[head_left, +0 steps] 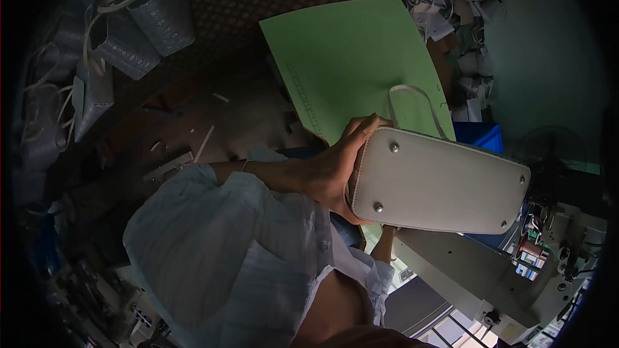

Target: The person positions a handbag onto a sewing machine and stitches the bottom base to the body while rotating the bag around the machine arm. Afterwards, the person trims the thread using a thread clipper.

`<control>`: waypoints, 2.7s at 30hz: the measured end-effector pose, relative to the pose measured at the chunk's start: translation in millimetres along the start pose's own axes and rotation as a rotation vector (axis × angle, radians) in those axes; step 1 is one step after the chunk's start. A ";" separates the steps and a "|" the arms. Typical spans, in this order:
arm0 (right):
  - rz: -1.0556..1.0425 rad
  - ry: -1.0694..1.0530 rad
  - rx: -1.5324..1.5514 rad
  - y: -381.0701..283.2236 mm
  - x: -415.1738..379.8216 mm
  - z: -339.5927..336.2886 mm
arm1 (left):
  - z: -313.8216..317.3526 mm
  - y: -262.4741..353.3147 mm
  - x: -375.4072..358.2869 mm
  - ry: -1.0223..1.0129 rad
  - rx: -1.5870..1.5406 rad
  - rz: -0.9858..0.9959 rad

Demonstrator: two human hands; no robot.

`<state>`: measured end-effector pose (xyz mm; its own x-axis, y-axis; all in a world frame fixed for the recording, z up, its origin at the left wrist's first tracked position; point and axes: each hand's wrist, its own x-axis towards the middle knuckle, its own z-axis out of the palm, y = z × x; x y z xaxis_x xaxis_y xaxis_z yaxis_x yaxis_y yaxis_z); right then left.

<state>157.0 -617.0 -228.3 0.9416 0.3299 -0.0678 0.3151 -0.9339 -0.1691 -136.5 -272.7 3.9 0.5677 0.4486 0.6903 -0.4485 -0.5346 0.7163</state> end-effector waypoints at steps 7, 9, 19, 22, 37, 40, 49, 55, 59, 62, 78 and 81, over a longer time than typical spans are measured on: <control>-0.128 -0.021 -0.115 -29.5 -14.3 -9.3 | -3.4 -4.7 18.4 0.016 -0.051 0.105; -0.169 -0.029 -0.147 -39.9 -18.1 -16.1 | -6.4 -4.0 22.2 0.023 -0.013 0.120; 0.020 0.004 -0.046 -25.0 5.3 1.5 | -18.6 -1.2 30.9 -0.057 0.155 0.107; -0.175 0.099 -0.159 -18.2 -1.2 8.4 | -24.7 2.6 33.1 -0.154 0.289 0.108; -0.078 0.260 0.082 -27.0 -29.5 9.3 | 66.6 11.8 144.8 -0.506 0.528 0.145; -0.123 0.293 0.214 -19.0 -40.7 13.3 | 105.1 13.9 176.7 -0.477 0.502 0.214; 0.166 0.067 1.123 -35.3 -73.0 -9.6 | 136.4 15.2 200.0 -0.436 0.428 0.241; 0.047 0.073 1.176 -41.5 -67.3 -23.7 | 139.3 15.5 200.1 -0.427 0.477 0.263; -0.035 0.091 1.070 -37.6 -57.5 -8.4 | 137.0 18.6 199.5 -0.424 0.529 0.293; -0.029 0.060 1.100 -50.0 -59.7 -15.9 | 133.7 19.3 199.6 -0.456 0.529 0.293; 0.003 -0.002 1.144 -83.0 -48.4 -55.8 | 112.4 19.1 189.3 -0.459 0.294 0.208; -0.029 0.032 1.342 -84.2 -47.8 -89.0 | 93.5 23.2 186.1 -0.435 0.239 0.272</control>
<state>96.0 -566.4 -123.3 0.9449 0.3261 -0.0280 -0.0074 -0.0645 -0.9979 23.2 -268.6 139.4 0.7085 -0.0381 0.7047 -0.4786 -0.7598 0.4401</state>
